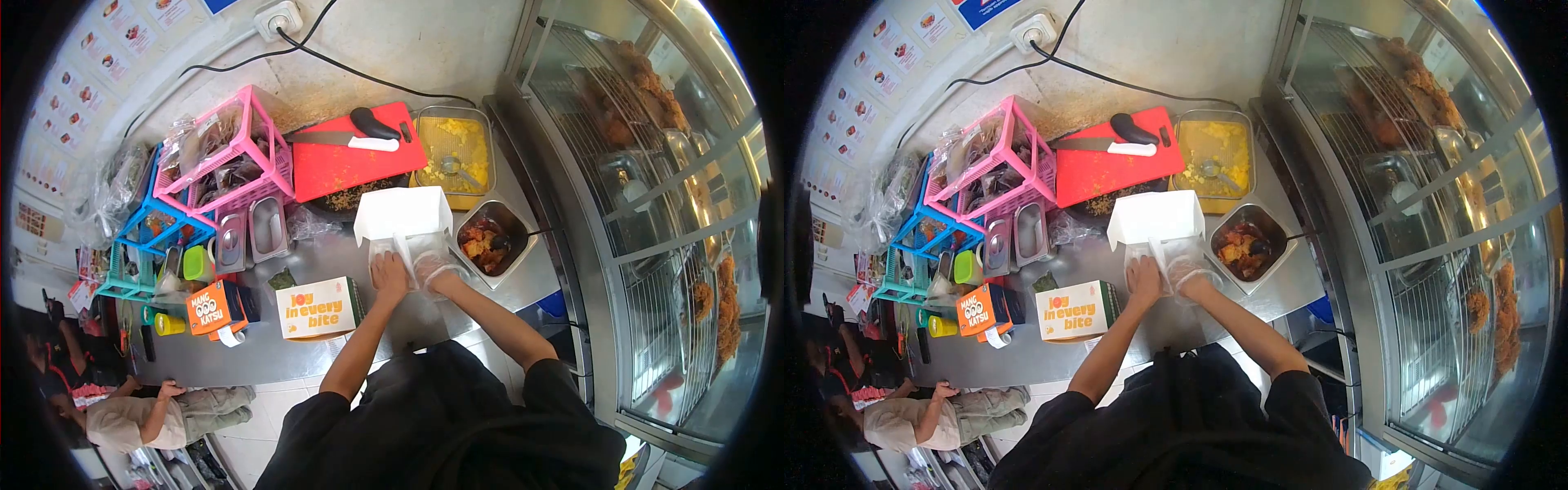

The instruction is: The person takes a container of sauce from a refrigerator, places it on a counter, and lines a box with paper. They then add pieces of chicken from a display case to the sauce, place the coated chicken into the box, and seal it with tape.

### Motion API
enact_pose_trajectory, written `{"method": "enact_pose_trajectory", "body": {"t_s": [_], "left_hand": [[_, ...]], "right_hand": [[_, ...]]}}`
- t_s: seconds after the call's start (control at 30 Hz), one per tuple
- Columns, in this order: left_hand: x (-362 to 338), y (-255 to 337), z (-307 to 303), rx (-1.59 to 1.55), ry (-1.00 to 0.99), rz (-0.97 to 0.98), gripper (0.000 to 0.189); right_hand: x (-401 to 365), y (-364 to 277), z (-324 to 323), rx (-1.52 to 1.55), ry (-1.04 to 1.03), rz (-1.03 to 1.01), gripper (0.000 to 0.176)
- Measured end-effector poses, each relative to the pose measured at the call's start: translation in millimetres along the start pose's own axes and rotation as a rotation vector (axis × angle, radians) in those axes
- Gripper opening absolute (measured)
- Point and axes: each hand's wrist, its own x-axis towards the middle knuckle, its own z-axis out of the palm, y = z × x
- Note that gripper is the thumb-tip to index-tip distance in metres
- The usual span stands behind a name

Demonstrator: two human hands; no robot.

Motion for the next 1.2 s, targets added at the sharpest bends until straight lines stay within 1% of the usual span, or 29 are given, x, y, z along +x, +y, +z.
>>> {"method": "enact_pose_trajectory", "body": {"t_s": [0.1,0.13,0.2,0.23,0.27,0.3,0.33,0.4,0.47,0.5,0.57,0.6,0.63,0.67,0.7,0.73,0.77,0.8,0.83,0.87,0.9,0.93,0.97,1.0,1.03,1.07,1.13,1.17,1.2], "left_hand": [[8,-8,16,0.020,0.013,0.013,0.030],[10,-5,7,0.021,0.015,0.017,0.030],[11,2,-19,-0.027,-0.136,-0.038,0.036],[12,-1,-10,-0.027,-0.138,-0.038,0.036],[15,-5,4,-0.135,-0.136,-0.051,0.042],[17,-9,18,-0.243,-0.135,-0.065,0.048],[14,-5,12,-0.243,-0.139,-0.065,0.048],[9,6,-12,-0.106,-0.219,-0.097,0.058],[7,2,0,-0.088,-0.222,-0.099,0.058],[8,0,6,-0.070,-0.222,-0.098,0.059],[10,-6,8,-0.065,-0.230,-0.073,0.059],[14,-8,9,-0.061,-0.232,-0.044,0.059],[17,-13,10,-0.064,-0.234,-0.022,0.059],[24,-20,11,-0.068,-0.304,0.029,0.055],[32,-20,11,-0.069,-0.373,0.079,0.051],[29,-13,2,-0.068,-0.373,0.095,0.051],[20,-2,-18,-0.337,-0.115,-0.038,0.045],[15,7,-28,-0.603,0.147,-0.177,0.040],[16,14,-25,-0.606,0.143,-0.176,0.040],[14,19,-19,-0.609,0.199,-0.160,0.038],[12,21,-13,-0.611,0.253,-0.142,0.035],[12,20,-11,-0.611,0.245,-0.138,0.035],[18,17,-10,-0.600,0.003,-0.230,0.037],[24,16,-9,-0.580,-0.238,-0.316,0.039],[25,15,-5,-0.575,-0.216,-0.318,0.039],[20,24,-20,-0.576,-0.220,-0.305,0.039],[6,43,-44,-0.339,0.533,-0.106,0.033],[7,49,-34,-0.341,0.527,-0.101,0.033],[10,55,-22,-0.620,0.434,-0.034,0.031]], "right_hand": [[0,-3,-10,0.040,0.054,0.002,0.047],[-1,-10,-33,0.044,0.051,0.023,0.046],[4,-12,-39,0.047,0.050,0.047,0.045],[11,-8,-25,0.178,-0.040,0.107,0.046],[17,-7,-23,0.307,-0.131,0.166,0.047],[17,-6,-21,0.307,-0.133,0.167,0.047],[15,-9,-27,0.302,-0.146,0.159,0.047],[13,-14,-34,0.297,-0.160,0.149,0.047],[8,-20,-31,0.050,-0.112,0.214,0.046],[11,-22,-25,0.050,-0.112,0.212,0.046],[10,-16,-3,0.037,0.105,0.172,0.036],[8,-13,0,0.030,0.096,0.163,0.034],[6,-14,-13,0.033,0.029,0.156,0.032],[2,-17,-42,0.044,-0.088,0.139,0.030],[-5,-20,-79,0.060,-0.227,0.117,0.028],[-12,-20,-116,0.069,-0.354,0.111,0.026],[-22,-11,-150,0.062,-0.427,0.134,0.025],[-28,0,-169,0.017,-0.419,0.191,0.023],[-38,18,-171,-0.065,-0.239,0.296,0.018],[-53,40,-173,-0.145,-0.060,0.398,0.016],[-60,58,-180,-0.244,-0.109,0.428,0.016],[-65,75,-187,-0.345,-0.157,0.460,0.017],[-71,91,-177,-0.347,-0.156,0.469,0.017],[-75,110,-157,-0.425,-0.225,0.441,0.017],[-77,122,-147,-0.504,-0.293,0.414,0.016],[-77,122,-156,-0.507,-0.294,0.427,0.016],[-75,115,-168,-0.327,-0.417,0.525,0.018],[-74,115,-167,-0.325,-0.422,0.532,0.018],[-72,115,-167,-0.303,-0.381,0.550,0.019]]}}
